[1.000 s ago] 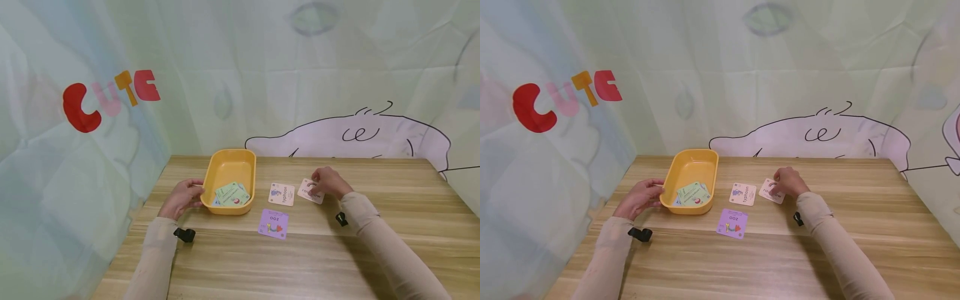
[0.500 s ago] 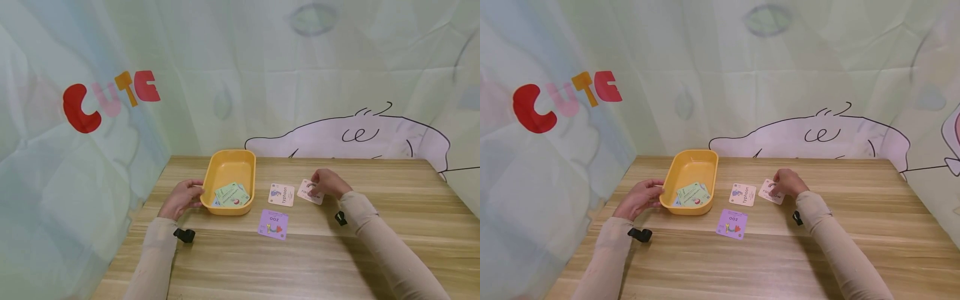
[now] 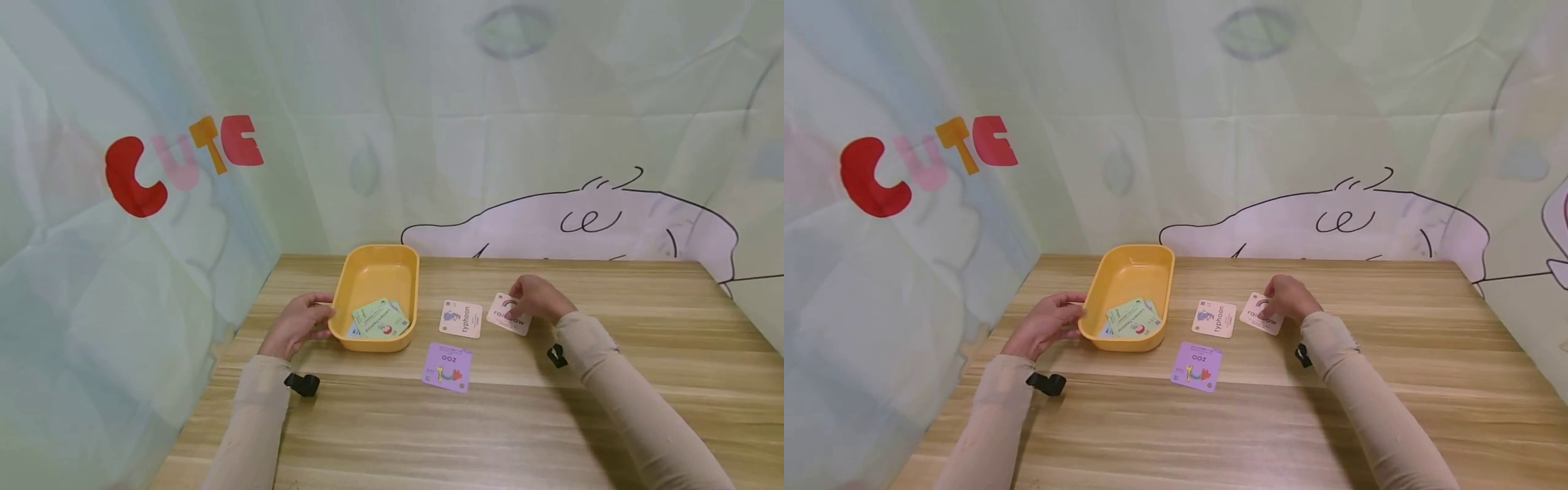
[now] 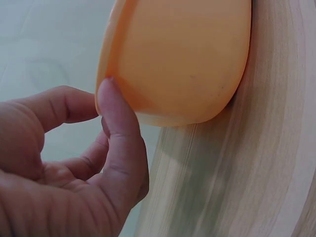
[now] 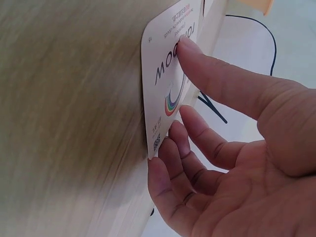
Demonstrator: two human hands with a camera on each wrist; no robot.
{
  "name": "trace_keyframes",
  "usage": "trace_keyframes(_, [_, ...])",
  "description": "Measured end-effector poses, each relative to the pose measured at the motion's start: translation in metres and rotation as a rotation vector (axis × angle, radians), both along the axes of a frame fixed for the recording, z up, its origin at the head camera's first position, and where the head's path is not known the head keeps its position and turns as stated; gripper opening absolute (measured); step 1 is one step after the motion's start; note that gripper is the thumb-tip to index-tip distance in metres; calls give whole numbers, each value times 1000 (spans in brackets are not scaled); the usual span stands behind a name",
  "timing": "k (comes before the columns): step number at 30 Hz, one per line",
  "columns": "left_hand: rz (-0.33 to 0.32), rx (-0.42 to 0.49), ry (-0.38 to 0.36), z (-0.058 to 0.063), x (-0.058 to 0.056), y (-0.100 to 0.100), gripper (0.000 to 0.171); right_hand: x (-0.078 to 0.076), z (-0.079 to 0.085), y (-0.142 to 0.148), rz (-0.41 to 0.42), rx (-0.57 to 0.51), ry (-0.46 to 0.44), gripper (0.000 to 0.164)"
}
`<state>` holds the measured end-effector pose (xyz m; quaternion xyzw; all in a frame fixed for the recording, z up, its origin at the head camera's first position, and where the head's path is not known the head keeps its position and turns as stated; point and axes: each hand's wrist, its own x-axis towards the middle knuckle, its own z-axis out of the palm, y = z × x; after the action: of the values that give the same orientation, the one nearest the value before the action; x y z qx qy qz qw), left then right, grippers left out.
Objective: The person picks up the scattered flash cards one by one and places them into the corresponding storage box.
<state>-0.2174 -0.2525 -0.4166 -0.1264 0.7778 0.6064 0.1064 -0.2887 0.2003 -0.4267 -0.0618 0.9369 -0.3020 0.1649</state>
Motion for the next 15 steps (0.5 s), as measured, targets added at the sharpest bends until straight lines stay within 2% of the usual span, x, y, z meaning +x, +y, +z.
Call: trace_keyframes(15, [0, -1, 2, -2, -1, -1, 41, 0, -1, 5, -33, -42, -22, 38])
